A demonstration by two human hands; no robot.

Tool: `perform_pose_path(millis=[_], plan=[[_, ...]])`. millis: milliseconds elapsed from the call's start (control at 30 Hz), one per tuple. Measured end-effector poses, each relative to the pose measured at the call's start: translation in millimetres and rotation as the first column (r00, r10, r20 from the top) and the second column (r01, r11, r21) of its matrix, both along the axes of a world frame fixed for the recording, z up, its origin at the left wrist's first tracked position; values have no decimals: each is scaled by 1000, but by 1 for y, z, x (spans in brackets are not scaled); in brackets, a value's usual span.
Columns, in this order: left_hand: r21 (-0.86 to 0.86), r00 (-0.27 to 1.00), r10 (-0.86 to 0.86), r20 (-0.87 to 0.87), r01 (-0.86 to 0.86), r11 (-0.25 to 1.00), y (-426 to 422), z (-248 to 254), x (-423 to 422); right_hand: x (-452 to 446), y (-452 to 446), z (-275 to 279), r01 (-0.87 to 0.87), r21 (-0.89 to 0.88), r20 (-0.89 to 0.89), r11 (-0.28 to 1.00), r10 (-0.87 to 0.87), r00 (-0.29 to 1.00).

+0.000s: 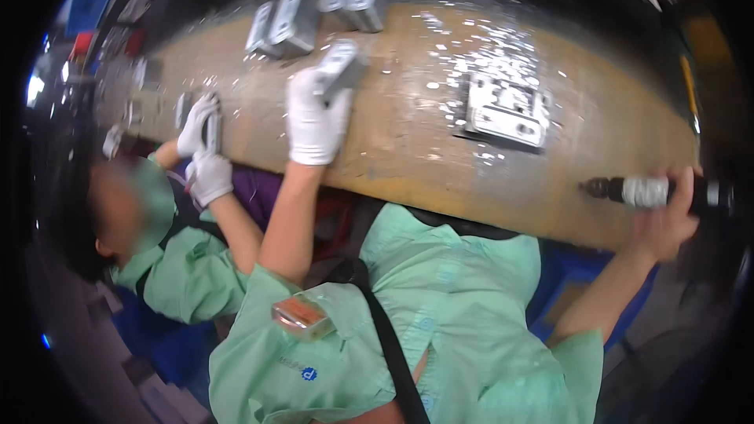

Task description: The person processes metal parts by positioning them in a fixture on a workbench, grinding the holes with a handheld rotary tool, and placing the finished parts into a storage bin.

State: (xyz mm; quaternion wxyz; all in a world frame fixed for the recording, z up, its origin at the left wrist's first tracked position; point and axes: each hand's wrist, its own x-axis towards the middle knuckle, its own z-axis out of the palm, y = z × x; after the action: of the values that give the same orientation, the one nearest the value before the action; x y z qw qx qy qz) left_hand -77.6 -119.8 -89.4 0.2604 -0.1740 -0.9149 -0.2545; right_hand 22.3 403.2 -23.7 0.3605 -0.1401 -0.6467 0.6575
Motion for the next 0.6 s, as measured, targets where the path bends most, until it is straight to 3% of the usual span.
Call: perform_pose_path(millis=[33, 67, 100, 133, 167, 200, 267, 300, 333, 367, 400, 433, 467, 500, 567, 600], plan=[[43, 1000, -13, 11, 12, 999, -3, 8, -7, -11, -18, 15, 118, 81, 81, 990, -124, 989], [-16, 998, 54, 13, -54, 998, -1, 16, -9, -18, -19, 33, 121, 91, 201, 988, -137, 970], [185, 973, 97, 210, -137, 973, -9, 2, -17, -26, -21, 47, 89, 233, 397, 969, -178, 900], [345, 970, 98, 225, -173, 923, -2, -1, -19, -32, -34, 67, -14, 552, 351, 834, -218, 911], [399, 971, 105, 213, -184, 898, -10, -18, -24, -40, -19, 45, -15, 687, 339, 726, -302, 891], [304, 966, 149, 212, -211, 929, 1, -5, -18, -47, -4, 23, -13, 802, 305, 597, -391, 868], [164, 983, 151, 100, -166, 972, -3, -9, -13, -50, 6, 16, -330, 666, 680, 669, -362, 638], [-156, 976, 219, -4, -217, 964, -1, 5, -7, -55, 10, 7, -400, 653, 734, 643, -408, 543], [-263, 962, 254, -105, -273, 926, -5, 2, -4, -57, 20, -19, -411, 677, 716, 610, -418, 559], [-263, 965, 261, -26, -258, 930, -3, 8, 0, -64, 25, -44, -441, 700, 711, 562, -492, 502], [-312, 965, 241, -105, -262, 913, -5, 10, 2, -63, 25, -52, -463, 683, 729, 565, -488, 480], [-298, 951, 308, -28, -302, 906, -12, 8, 1, -53, 25, -48, -437, 681, 722, 587, -444, 530], [-404, 946, 305, -114, -324, 856, -8, 18, 7, -47, 28, -54, -354, 770, 618, 531, -481, 622], [-405, 945, 299, -131, -326, 854, -8, 22, 12, -37, 30, -62, -263, 842, 503, 470, -510, 698], [-383, 962, 236, -140, -272, 883, -18, 25, 18, 0, 25, -59, 200, 898, 52, 392, -545, 837], [-412, 958, 236, -161, -283, 866, -16, 29, 22, 23, 25, -56, 321, 825, -50, 465, -506, 861]])
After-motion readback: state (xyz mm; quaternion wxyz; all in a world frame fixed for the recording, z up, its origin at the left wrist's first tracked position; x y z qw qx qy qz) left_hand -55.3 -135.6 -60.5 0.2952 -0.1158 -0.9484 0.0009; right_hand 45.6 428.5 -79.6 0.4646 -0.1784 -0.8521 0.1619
